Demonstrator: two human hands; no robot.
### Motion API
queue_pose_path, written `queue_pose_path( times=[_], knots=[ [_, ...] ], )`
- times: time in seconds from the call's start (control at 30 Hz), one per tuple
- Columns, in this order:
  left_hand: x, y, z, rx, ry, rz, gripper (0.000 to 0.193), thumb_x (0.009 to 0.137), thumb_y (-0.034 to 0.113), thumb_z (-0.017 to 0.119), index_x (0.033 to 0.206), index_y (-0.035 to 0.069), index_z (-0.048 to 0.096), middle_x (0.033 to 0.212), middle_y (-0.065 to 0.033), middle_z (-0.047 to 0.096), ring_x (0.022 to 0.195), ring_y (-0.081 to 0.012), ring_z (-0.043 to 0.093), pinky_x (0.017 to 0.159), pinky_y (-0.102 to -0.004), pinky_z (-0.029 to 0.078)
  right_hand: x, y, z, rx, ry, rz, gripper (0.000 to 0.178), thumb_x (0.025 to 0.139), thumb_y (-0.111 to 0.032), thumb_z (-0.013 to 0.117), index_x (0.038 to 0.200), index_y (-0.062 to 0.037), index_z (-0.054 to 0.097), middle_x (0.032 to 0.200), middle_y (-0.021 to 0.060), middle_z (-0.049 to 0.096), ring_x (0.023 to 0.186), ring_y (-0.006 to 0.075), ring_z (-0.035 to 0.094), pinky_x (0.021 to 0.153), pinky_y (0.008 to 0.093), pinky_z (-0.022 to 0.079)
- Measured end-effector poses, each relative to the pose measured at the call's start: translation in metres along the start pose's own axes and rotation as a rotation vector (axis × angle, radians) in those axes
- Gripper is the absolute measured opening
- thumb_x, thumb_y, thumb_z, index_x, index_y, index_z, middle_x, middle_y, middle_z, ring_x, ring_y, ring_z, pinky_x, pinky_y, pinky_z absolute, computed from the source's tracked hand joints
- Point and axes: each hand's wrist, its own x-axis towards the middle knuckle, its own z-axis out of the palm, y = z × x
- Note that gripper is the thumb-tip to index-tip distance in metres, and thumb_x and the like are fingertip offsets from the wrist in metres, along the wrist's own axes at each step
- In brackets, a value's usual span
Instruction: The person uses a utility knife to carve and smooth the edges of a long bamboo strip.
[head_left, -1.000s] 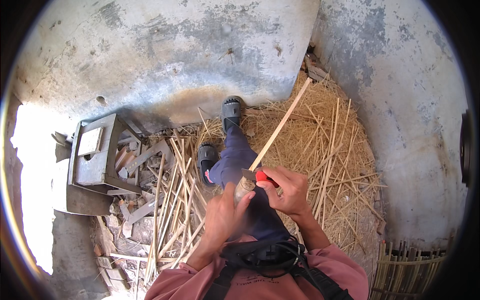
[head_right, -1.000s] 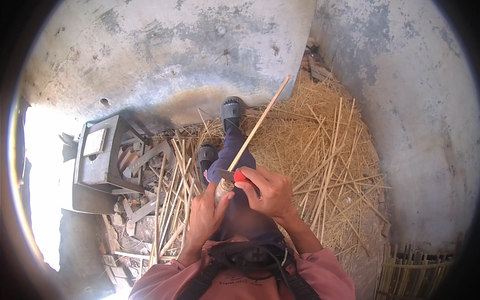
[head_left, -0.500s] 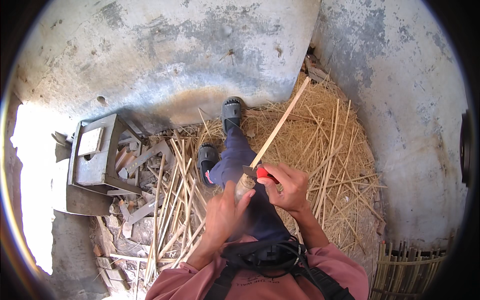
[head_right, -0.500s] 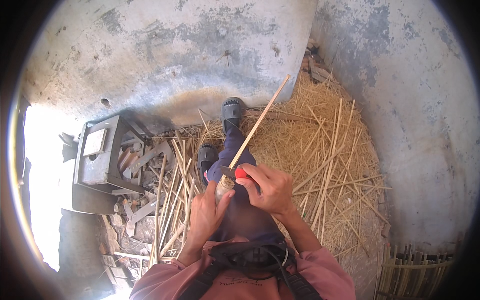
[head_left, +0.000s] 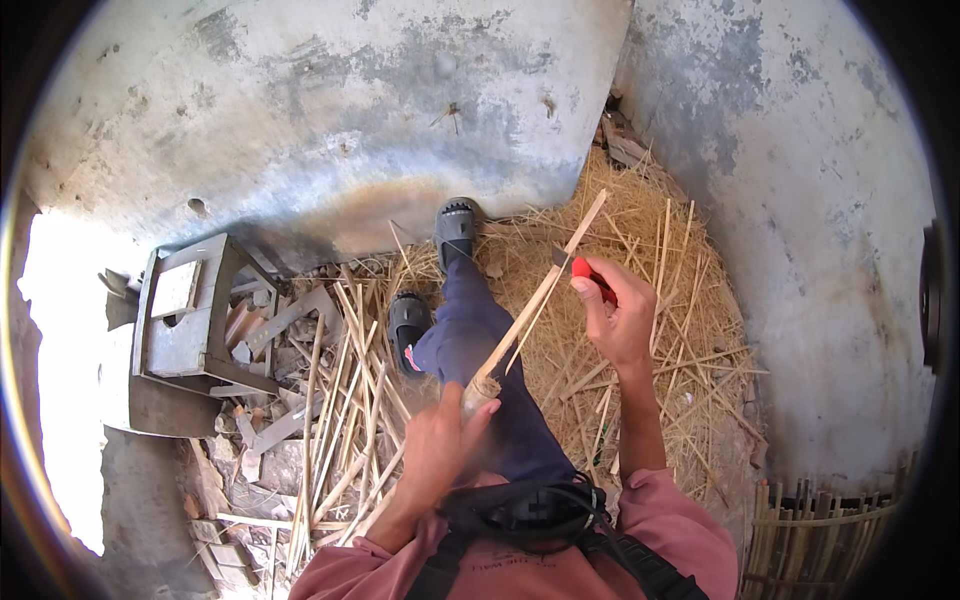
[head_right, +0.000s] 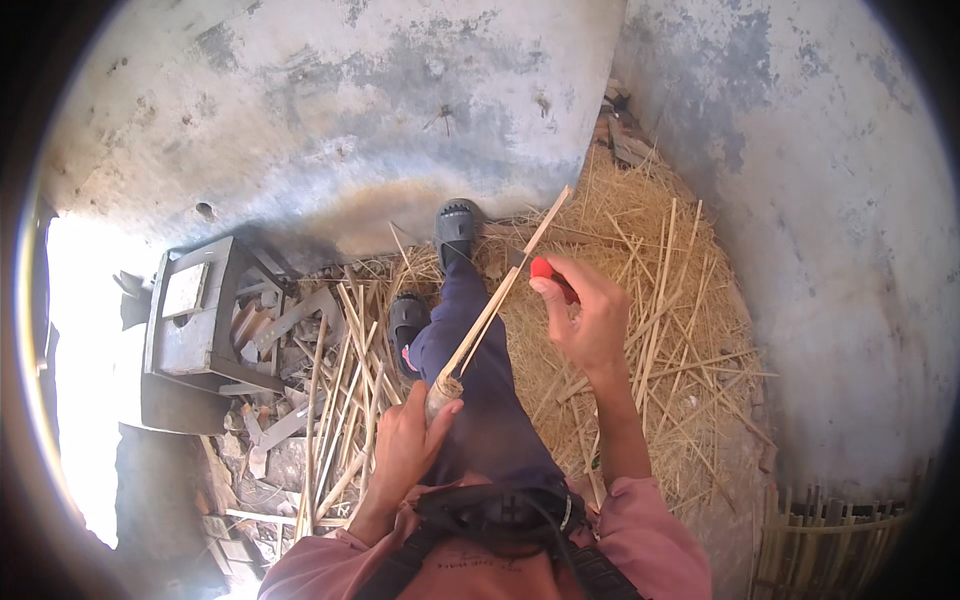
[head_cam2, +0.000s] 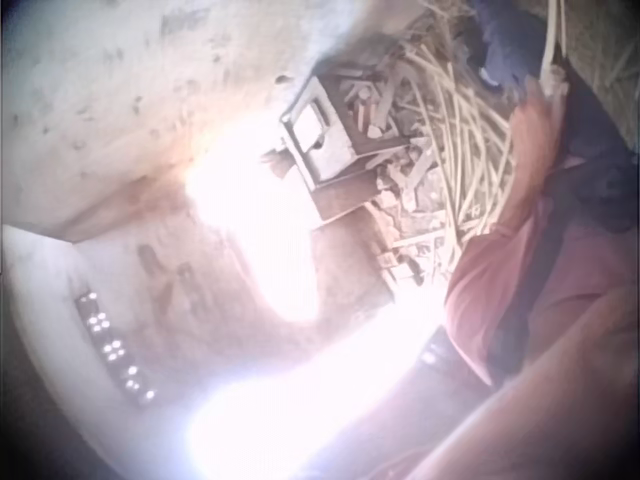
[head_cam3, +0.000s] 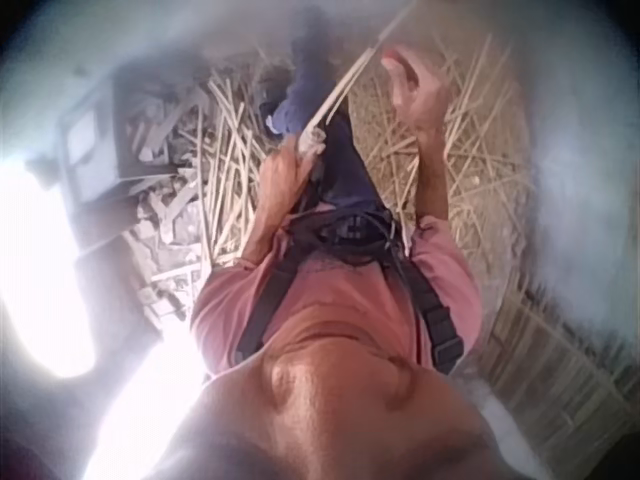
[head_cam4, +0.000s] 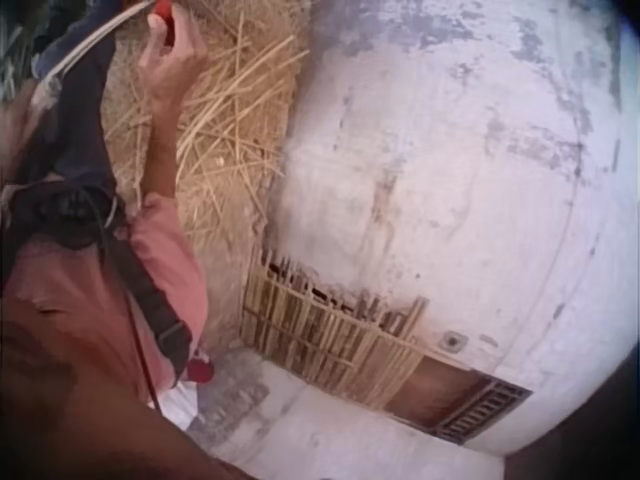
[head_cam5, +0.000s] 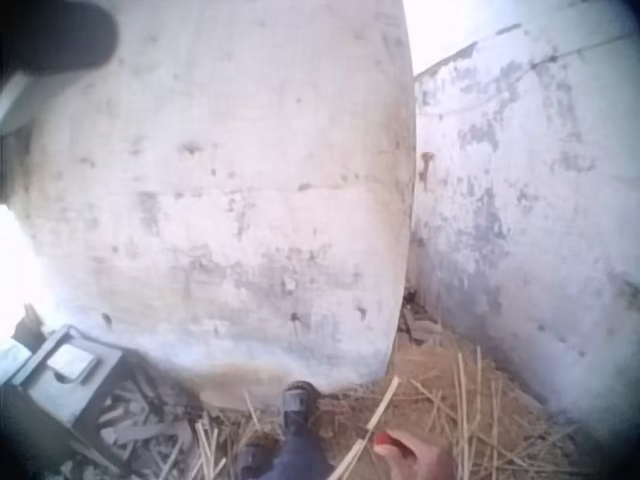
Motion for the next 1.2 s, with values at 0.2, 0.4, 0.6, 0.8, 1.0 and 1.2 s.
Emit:
queue_pose_path(
  times=[0.2, 0.4, 0.6, 0.8, 1.0, 1.2],
  knots=[
    [-0.023, -0.008, 0.002, -0.006, -0.103, -0.034, 0.047, 0.099, 0.045, 0.067, 0.104, -0.001, 0.057, 0.068, -0.0277, 0.064, 0.066, -0.0493, 0.066, 0.058, -0.0565, 0.049, 0.025, 0.09, -0.035, -0.268, 0.125, 0.442, 0.038, 0.105, -0.037, 0.061, 0.111, -0.004, 0.078, 0.075, 0.0028, 0.071, 0.056, 0.0126, 0.055, 0.052, 0.0256, 0.04],
    [-0.02, -0.021, -0.01, -0.284, -0.237, -0.141, 0.043, 0.106, 0.041, 0.059, 0.104, -0.002, 0.061, 0.074, -0.0259, 0.065, 0.074, -0.0427, 0.067, 0.064, -0.0492, 0.05, 0.031, 0.164, -0.074, 0.018, 0.001, 0.684, 0.044, 0.105, -0.046, 0.059, 0.113, -0.0068, 0.077, 0.078, -0.0014, 0.058, 0.068, 0.011, 0.047, 0.065, 0.0304, 0.04],
    [-0.004, -0.067, 0.006, -0.958, -0.618, -0.265, 0.055, 0.11, 0.056, 0.042, 0.095, 0.005, 0.055, 0.07, 0.0035, 0.041, 0.06, -0.0052, 0.038, 0.051, -0.0224, 0.031, -0.044, 0.188, -0.023, 0.202, -0.391, 0.982, 0.059, 0.101, -0.052, 0.064, 0.133, -0.0029, 0.065, 0.078, -0.001, 0.054, 0.065, 0.0093, 0.046, 0.06, 0.028, 0.04],
    [0.01, -0.068, -0.001, -1.091, -0.792, -0.272, 0.067, 0.109, 0.064, 0.035, 0.098, 0.003, 0.06, 0.069, 0.0047, 0.042, 0.055, -0.0045, 0.035, 0.047, -0.0219, 0.026, -0.076, 0.146, 0.011, 0.768, -0.334, 0.972, 0.056, 0.104, -0.042, 0.063, 0.141, -0.0001, 0.059, 0.085, 0.0004, 0.056, 0.055, 0.0029, 0.038, 0.051, 0.0205, 0.033],
    [0.015, -0.075, 0.015, -1.147, -0.917, -0.283, 0.082, 0.097, 0.083, 0.037, 0.1, 0.003, 0.057, 0.068, 0.0015, 0.046, 0.048, -0.0031, 0.034, 0.042, -0.0205, 0.025, -0.049, 0.091, 0.022, 1.422, -0.205, 0.681, 0.059, 0.105, -0.04, 0.063, 0.147, -0.0002, 0.051, 0.109, 0.0085, 0.069, 0.052, 0.0002, 0.033, 0.049, 0.0189, 0.029],
    [0.014, -0.071, 0.019, -1.106, -0.909, -0.288, 0.081, 0.097, 0.081, 0.039, 0.101, 0.003, 0.057, 0.067, 0.0009, 0.047, 0.048, -0.0031, 0.037, 0.042, -0.0207, 0.026, -0.022, 0.044, 0.025, 1.378, -0.24, 0.553, 0.056, 0.099, -0.029, 0.073, 0.144, -0.0009, 0.052, 0.12, 0.0191, 0.071, 0.051, 0.0005, 0.034, 0.05, 0.0191, 0.03]
  ],
)
